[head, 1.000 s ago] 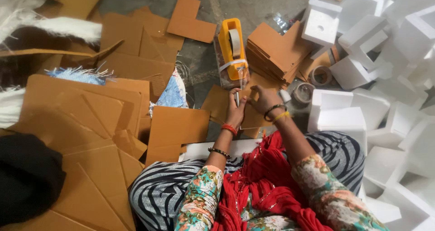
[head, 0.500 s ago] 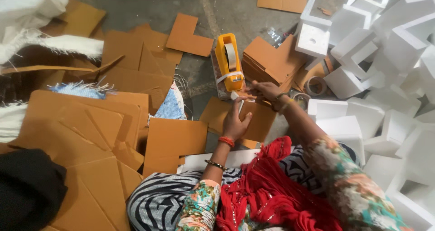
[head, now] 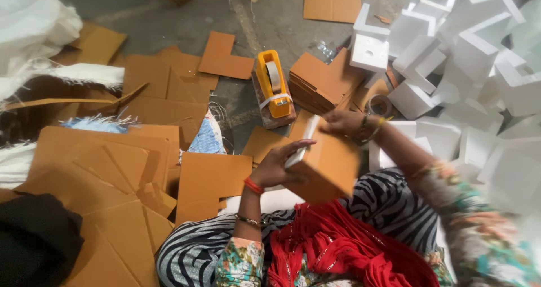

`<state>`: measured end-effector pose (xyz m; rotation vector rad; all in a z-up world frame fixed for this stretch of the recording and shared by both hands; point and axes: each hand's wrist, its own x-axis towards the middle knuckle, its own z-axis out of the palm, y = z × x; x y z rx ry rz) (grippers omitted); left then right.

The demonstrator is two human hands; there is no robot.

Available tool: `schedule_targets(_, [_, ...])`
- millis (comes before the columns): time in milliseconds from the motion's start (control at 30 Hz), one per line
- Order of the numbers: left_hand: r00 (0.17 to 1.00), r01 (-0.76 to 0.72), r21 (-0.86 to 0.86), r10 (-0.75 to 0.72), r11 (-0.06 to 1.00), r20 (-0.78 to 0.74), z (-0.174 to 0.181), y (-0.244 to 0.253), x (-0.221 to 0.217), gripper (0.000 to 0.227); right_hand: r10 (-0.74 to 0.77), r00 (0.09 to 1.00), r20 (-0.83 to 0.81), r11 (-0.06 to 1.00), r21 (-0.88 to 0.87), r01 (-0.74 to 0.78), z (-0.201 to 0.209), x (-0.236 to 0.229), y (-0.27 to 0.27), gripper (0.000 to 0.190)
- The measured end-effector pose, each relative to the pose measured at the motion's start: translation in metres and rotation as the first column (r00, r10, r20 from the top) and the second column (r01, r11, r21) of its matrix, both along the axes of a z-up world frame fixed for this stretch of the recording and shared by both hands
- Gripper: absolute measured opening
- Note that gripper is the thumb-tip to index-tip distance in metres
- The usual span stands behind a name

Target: The person sits on the floor and assembles small cardboard boxes by folding flaps and securing them with a tape dispenser. They repeatedly pick up white foam inserts, place them inside the boxes, and tape the boxes closed.

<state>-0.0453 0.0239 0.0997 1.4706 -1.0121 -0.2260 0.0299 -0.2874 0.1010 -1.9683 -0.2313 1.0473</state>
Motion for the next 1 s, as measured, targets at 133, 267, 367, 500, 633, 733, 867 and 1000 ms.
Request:
schedule_targets(133, [0.846,0.131,-0.136,-0.182,0.982,-0.501,-0.039,0.025,0.022,0.087,0.624,0.708,-0.330,0.658,-0.267,-0.704,0.080,0.007,0.015,0.046])
schedule_targets(267, [0.726,-0.504,0.241,0.558,0.829,-0.402,-0.107,0.010,0.041,0.044,0.667,0.742,-0.067,0.614,-0.514,-0.599,0.161,0.040,-0.005,0.039])
schedule_targets(367, [0.509,-0.647,0.536,0.831,0.542,-0.225,-0.143,0.002,0.040,0.026,0.486,0.695,0.529,0.744,-0.668,-0.012,0.177,0.073,-0.033,0.035])
schedule_targets(500, [0.604,-0.616,0.607,0.796,0.501,-0.045,-0.151,0.003,0.027,0.019,0.212,0.292,0.932,0.814,-0.334,0.475,0.159,0.107,-0.073,0.029])
schedule_targets(633, [0.663,-0.551,0.653,0.748,0.520,-0.036,-0.144,-0.015,0.032,0.019,0.191,0.384,0.904,0.741,-0.389,0.547,0.103,0.140,-0.131,0.024])
schedule_targets(733, [0.671,-0.561,0.655,0.741,0.506,0.002,-0.155,-0.022,0.031,0.019,0.277,0.701,0.657,0.509,-0.719,0.473,-0.011,0.140,-0.161,0.021])
schedule_targets(867, [0.619,-0.627,0.708,0.759,0.324,0.201,-0.176,-0.020,0.036,0.024,-0.006,0.793,0.609,0.484,-0.692,0.535,-0.124,0.142,-0.190,0.051])
schedule_targets(1000, [0.594,-0.613,0.771,0.743,0.171,0.308,-0.192,-0.019,0.038,0.051,-0.094,0.602,0.793,0.484,-0.492,0.724,-0.161,0.133,-0.193,0.072])
